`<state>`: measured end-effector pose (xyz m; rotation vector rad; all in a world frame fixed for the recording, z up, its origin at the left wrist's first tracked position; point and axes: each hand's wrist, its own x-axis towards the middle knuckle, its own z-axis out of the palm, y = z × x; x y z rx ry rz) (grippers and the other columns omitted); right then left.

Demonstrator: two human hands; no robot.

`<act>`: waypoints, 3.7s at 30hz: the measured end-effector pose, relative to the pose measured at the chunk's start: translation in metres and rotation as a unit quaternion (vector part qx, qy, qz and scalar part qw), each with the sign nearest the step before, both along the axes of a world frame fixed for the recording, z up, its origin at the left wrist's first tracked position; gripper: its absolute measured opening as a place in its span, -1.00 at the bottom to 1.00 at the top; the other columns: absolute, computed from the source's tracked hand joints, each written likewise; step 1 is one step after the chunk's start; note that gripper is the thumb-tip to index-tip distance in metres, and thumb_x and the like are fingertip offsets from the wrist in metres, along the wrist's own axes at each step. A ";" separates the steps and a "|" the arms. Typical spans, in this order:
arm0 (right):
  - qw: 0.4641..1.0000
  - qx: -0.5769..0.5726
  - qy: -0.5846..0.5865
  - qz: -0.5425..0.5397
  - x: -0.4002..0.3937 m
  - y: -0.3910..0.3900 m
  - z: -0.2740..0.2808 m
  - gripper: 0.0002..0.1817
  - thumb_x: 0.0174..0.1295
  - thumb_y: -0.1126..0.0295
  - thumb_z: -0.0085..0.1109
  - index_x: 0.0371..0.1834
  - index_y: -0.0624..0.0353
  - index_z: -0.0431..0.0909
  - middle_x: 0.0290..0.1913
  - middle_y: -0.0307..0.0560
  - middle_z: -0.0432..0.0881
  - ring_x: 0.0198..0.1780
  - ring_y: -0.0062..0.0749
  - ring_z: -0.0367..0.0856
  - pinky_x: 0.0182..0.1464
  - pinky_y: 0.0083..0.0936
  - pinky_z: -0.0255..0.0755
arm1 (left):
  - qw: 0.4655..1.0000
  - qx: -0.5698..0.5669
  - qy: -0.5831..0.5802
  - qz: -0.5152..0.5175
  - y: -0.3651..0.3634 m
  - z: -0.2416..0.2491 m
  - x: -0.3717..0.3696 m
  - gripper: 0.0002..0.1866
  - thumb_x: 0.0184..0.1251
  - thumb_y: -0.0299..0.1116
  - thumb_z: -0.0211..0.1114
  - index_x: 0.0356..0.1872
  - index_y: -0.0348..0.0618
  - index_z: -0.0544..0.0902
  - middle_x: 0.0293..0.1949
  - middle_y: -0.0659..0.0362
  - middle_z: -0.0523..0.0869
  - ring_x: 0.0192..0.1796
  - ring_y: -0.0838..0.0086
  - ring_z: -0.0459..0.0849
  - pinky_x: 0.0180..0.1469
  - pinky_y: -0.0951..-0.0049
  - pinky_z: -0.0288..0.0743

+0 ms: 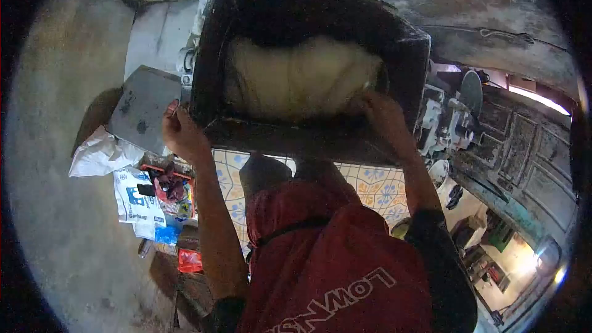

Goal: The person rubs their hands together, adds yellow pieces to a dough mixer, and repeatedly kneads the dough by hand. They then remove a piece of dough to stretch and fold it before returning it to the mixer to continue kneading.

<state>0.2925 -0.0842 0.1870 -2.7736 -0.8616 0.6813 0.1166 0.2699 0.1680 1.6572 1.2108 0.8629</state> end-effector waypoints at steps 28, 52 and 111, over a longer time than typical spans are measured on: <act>0.999 0.015 -0.035 0.006 0.023 0.015 0.003 -0.73 0.21 0.28 0.13 -0.05 0.09 0.53 -0.09 -0.02 0.60 -0.10 -0.07 0.61 -0.09 -0.22 0.54 | 0.998 -0.016 -0.058 0.002 -0.001 -0.003 0.002 -0.88 0.31 -0.61 0.14 -0.18 -0.36 0.60 -0.20 0.12 0.66 -0.20 0.50 0.58 -0.08 0.50 0.45; 0.918 -0.108 -0.063 0.376 0.071 0.110 -0.031 -0.60 0.02 0.56 0.20 -0.01 0.09 0.55 -0.13 0.06 0.62 -0.01 -0.09 0.58 -0.01 -0.22 0.53 | 0.999 0.010 -0.016 -0.028 -0.002 0.011 0.000 -0.79 0.30 -0.40 0.12 -0.16 -0.32 0.61 -0.30 0.19 0.64 -0.34 0.62 0.49 -0.34 0.54 0.39; 0.999 -0.015 0.027 -0.025 -0.019 0.000 0.020 -0.65 0.31 0.10 0.02 -0.21 0.19 0.59 -0.30 0.13 0.64 -0.25 0.02 0.65 -0.20 -0.11 0.51 | 0.988 -0.001 -0.152 -0.032 0.008 -0.022 -0.004 -0.84 0.32 -0.51 0.16 -0.17 -0.40 0.59 -0.24 0.09 0.66 -0.22 0.50 0.59 -0.16 0.50 0.49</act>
